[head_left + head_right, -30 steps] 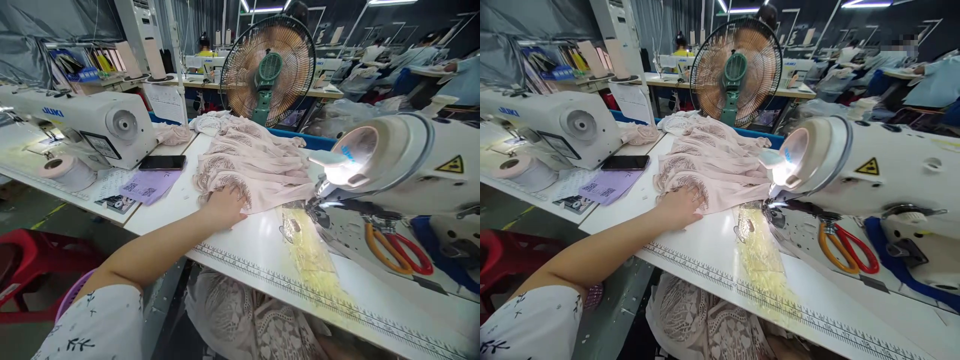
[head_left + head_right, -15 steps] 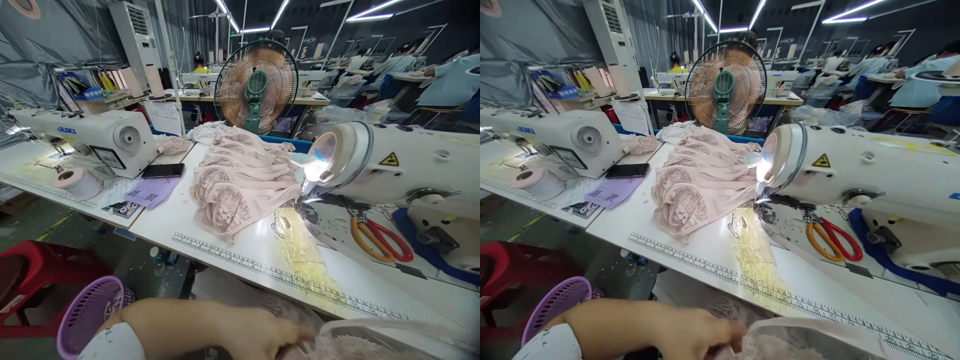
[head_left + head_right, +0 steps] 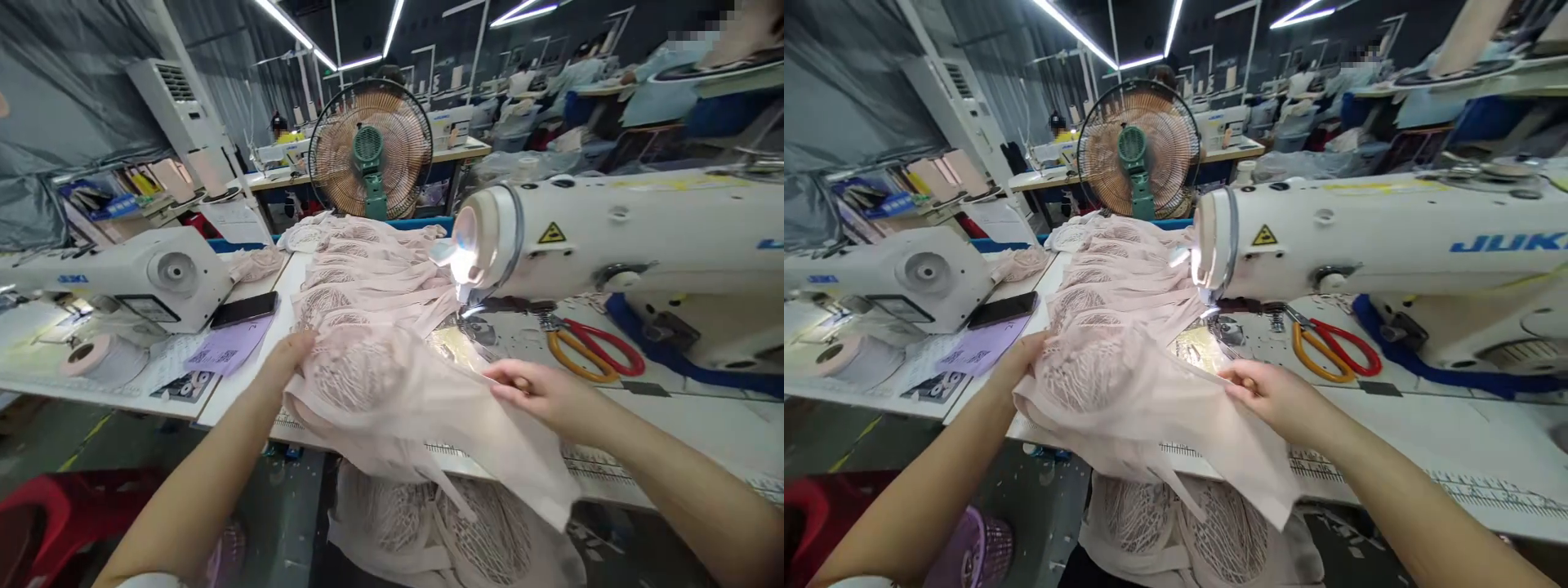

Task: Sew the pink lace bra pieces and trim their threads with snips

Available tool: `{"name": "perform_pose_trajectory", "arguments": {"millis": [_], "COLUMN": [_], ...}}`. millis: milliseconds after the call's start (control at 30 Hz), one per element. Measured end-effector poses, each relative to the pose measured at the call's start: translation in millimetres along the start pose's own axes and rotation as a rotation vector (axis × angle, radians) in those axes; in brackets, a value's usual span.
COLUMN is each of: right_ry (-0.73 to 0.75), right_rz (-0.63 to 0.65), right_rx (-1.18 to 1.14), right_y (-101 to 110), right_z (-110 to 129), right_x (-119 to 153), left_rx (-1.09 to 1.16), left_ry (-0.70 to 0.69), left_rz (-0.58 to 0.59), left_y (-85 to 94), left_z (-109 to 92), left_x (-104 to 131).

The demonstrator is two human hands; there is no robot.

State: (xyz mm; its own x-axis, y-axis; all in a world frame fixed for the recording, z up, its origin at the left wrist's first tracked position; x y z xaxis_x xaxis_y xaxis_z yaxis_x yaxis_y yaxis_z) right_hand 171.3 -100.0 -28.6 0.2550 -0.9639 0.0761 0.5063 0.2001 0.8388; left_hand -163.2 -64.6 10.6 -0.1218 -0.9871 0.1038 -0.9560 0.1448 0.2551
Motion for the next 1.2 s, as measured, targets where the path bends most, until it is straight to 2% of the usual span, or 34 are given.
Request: {"name": "perform_pose_trajectory", "arguments": {"millis": [133, 200, 267, 300, 333, 367, 400, 433, 467, 500, 567, 633, 700, 767, 867, 933, 1033, 1200], "right_ry": [-0.101, -0.103, -0.109, -0.116, -0.124, -0.132, -0.136, -0.136, -0.134, -0.128, -0.096, -0.048, -0.005, 0.092, 0.356, 0.464, 0.516, 0.508], "right_rz": [-0.096, -0.170, -0.225, -0.232, -0.225, -0.207, -0.187, -0.171, -0.160, -0.157, -0.153, -0.143, -0.124, -0.144, -0.281, -0.371, -0.444, -0.469], "right_rx": [0.143, 0.224, 0.290, 0.314, 0.332, 0.346, 0.357, 0.368, 0.379, 0.389, 0.405, 0.417, 0.423, 0.418, 0.411, 0.410, 0.394, 0.369], "right_y": [1, -3, -8, -9, -11, -12, -14, -15, -16, -16, -18, -20, -24, -28, -33, -34, -33, -30], "right_z": [23, 30, 32, 32, 31, 29, 28, 28, 28, 29, 29, 27, 18, 7, -1, -2, 2, 5], "right_x": [-41, -49, -51, -51, -51, -50, -49, -48, -46, -44, -38, -28, -13, 3, 27, 37, 37, 26], "left_rx": [-0.335, -0.673, -0.999, -1.097, -1.143, -1.144, -1.096, -1.036, -0.983, -0.962, -0.987, -1.073, -1.190, -1.306, -1.422, -1.458, -1.470, -1.462], "left_ry": [-0.068, -0.161, -0.305, -0.400, -0.507, -0.614, -0.730, -0.821, -0.858, -0.869, -0.840, -0.822, -0.859, -0.950, -1.077, -1.101, -1.064, -1.001], "left_rz": [-0.131, -0.293, -0.516, -0.603, -0.636, -0.597, -0.460, -0.240, -0.026, 0.135, 0.293, 0.364, 0.370, 0.334, 0.271, 0.234, 0.205, 0.221], "left_y": [38.7, 49.5, 45.1, 34.9, 18.9, -2.4, -28.6, -58.3, -88.1, -115.6, -158.4, -183.1, -191.1, -189.5, -184.5, -184.3, -188.1, -193.2], "left_z": [4, -6, -23, -32, -39, -45, -47, -47, -45, -41, -30, -16, -5, 4, 10, 11, 9, 4], "left_x": [-40, -49, -47, -43, -37, -31, -26, -21, -18, -17, -22, -32, -42, -47, -47, -48, -54, -68]}}
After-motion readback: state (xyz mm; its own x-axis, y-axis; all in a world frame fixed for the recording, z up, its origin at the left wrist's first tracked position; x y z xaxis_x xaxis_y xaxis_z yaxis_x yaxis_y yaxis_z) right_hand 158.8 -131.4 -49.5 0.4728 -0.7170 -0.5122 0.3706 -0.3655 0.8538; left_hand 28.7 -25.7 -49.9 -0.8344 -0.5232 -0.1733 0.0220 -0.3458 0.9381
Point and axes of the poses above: each hand's wrist, its own x-axis away from the middle knuckle, its own y-axis out of the back of the hand, z = x × y, the point moved 3 cm from there along -x, towards the middle knuckle, and after that the axes turned 12 degrees about -x, right-handed, at the moved point
